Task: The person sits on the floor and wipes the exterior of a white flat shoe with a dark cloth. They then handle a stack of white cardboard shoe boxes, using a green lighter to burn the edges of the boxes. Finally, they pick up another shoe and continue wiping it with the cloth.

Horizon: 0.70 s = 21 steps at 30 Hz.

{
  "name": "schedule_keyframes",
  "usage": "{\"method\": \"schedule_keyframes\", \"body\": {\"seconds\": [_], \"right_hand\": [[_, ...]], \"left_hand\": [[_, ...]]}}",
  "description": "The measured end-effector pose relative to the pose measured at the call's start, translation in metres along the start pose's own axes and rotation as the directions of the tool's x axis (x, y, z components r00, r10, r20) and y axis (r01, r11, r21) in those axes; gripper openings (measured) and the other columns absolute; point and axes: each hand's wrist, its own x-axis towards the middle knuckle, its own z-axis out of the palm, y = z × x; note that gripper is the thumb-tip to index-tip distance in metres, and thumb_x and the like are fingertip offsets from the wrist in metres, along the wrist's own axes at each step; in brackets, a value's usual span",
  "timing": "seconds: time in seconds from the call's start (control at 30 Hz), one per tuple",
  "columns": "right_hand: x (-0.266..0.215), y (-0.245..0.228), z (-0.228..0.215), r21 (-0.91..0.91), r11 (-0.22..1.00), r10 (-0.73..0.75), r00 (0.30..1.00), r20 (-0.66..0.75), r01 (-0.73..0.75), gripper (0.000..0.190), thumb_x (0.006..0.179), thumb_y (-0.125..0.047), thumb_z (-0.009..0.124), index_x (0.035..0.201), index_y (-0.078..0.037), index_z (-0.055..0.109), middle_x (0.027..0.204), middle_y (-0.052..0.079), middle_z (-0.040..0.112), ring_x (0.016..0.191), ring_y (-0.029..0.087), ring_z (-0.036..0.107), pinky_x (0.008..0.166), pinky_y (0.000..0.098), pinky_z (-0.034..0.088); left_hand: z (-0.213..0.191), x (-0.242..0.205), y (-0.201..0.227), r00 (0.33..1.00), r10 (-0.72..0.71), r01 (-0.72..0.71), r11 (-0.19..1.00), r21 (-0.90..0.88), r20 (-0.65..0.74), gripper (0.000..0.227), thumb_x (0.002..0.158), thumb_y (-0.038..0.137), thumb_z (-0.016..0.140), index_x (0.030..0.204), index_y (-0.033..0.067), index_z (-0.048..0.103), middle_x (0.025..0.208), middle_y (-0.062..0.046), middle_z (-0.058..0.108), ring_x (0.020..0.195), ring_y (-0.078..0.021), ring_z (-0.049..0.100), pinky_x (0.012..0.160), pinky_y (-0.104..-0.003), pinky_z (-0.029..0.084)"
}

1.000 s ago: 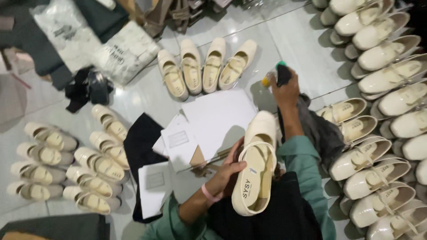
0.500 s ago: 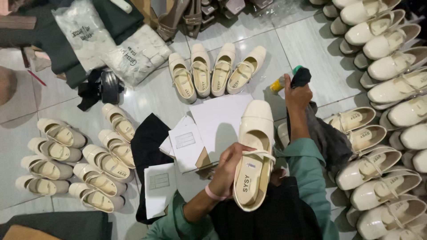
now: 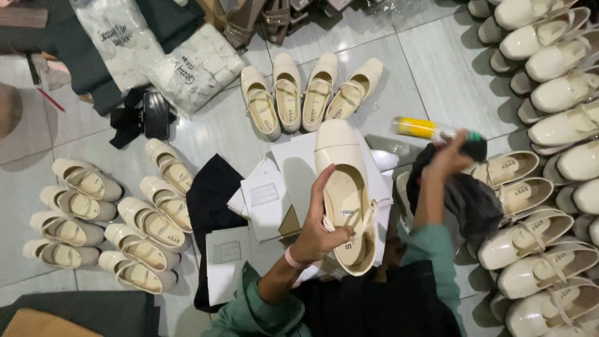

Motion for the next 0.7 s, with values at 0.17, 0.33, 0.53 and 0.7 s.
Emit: {"method": "schedule_keyframes", "body": {"seconds": [0.17,0.33,0.53,0.7], "right_hand": [[0.025,0.004,-0.07,0.538,0.729,0.351,0.906,0.237,-0.423,0.031,0.098,-0.039,0.07,0.09,-0.013,0.055,0.073,0.0,0.055,0.069,0.015,0.056,0.071,0.0324,0.054],[0.033,-0.006,-0.102,0.578,0.735,0.135,0.912,0.387,-0.354,0.026,0.105,-0.037,0.063,0.112,-0.012,0.061,0.086,0.002,0.057,0.079,0.012,0.053,0.087,0.0287,0.048],[0.034,-0.021,-0.105,0.578,0.719,0.204,0.912,0.355,-0.386,0.035,0.098,-0.039,0.057,0.118,-0.011,0.06,0.092,0.005,0.064,0.088,0.016,0.064,0.096,0.0357,0.056],[0.039,-0.019,-0.102,0.612,0.689,0.163,0.905,0.392,-0.389,0.03,0.103,-0.032,0.06,0.121,-0.008,0.061,0.104,0.007,0.067,0.08,0.014,0.054,0.091,0.0294,0.05]], "left_hand": [[-0.008,0.008,0.002,0.992,-0.115,0.124,0.968,-0.219,0.053,0.12,0.072,-0.002,0.065,0.164,0.017,-0.01,0.157,-0.017,0.037,0.143,-0.0271,0.046,0.116,-0.038,0.043],[-0.008,0.007,0.008,0.984,-0.125,0.149,0.968,-0.203,0.126,0.124,0.072,-0.002,0.063,0.168,0.0156,-0.012,0.16,-0.018,0.036,0.148,-0.0269,0.042,0.121,-0.038,0.038],[-0.006,0.005,0.011,0.981,-0.13,0.169,0.941,-0.295,0.145,0.125,0.069,-0.001,0.062,0.168,0.0153,-0.013,0.162,-0.018,0.034,0.148,-0.0276,0.041,0.122,-0.039,0.037],[-0.008,0.003,0.011,0.985,-0.094,0.143,0.914,-0.38,0.146,0.125,0.069,0.001,0.063,0.169,0.0152,-0.011,0.165,-0.016,0.031,0.147,-0.0274,0.042,0.123,-0.04,0.037]]}}
